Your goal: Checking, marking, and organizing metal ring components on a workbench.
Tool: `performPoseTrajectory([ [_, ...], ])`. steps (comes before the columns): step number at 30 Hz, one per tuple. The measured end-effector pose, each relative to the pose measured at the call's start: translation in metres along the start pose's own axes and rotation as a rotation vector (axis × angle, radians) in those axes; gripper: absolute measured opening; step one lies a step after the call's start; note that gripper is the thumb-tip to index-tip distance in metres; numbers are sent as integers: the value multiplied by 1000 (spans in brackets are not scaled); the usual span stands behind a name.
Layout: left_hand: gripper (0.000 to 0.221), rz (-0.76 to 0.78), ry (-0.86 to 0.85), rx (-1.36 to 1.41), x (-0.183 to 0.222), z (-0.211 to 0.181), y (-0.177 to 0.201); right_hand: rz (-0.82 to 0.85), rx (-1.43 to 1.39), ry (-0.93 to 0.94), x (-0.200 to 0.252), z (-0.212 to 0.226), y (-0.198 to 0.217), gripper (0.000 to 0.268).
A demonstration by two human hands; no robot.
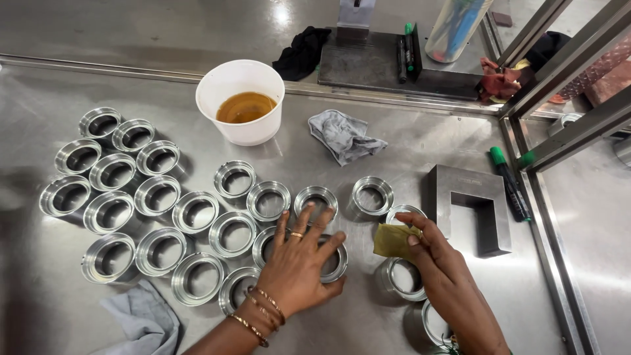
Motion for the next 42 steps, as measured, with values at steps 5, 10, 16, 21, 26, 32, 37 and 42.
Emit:
performPoseTrajectory([
  [5,85,41,164,-71,0,17,-5,-1,-88,21,-3,3,1,36],
  [10,85,102,280,-92,12,29,11,-13,-99,-10,1,8,4,37],
  [16,84,105,394,-113,27,65,24,-1,-85,22,0,4,0,37],
  [21,83,123,483,-152,39,97,40,10,-77,42,-1,5,-2,37],
  [26,81,165,568,-185,48,126,45,4,-115,2,-1,0,0,37],
  [32,83,137,644,-217,55,157,54,11,-111,24,-2,2,0,37],
  [37,83,136,707,-224,64,196,58,-7,-89,-23,0,3,2,37],
  [42,85,93,768,-220,77,235,67,-12,-99,7,0,2,6,38],
])
Point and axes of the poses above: each hand's wrist, its own x-axis away from the middle knuckle, its own y-axis out of the back of the hand, z = x × y, the point moved 9 cm from there along -x, towards the middle knuckle, and after that the axes turned 7 degrees about z, right-handed, at the moved point
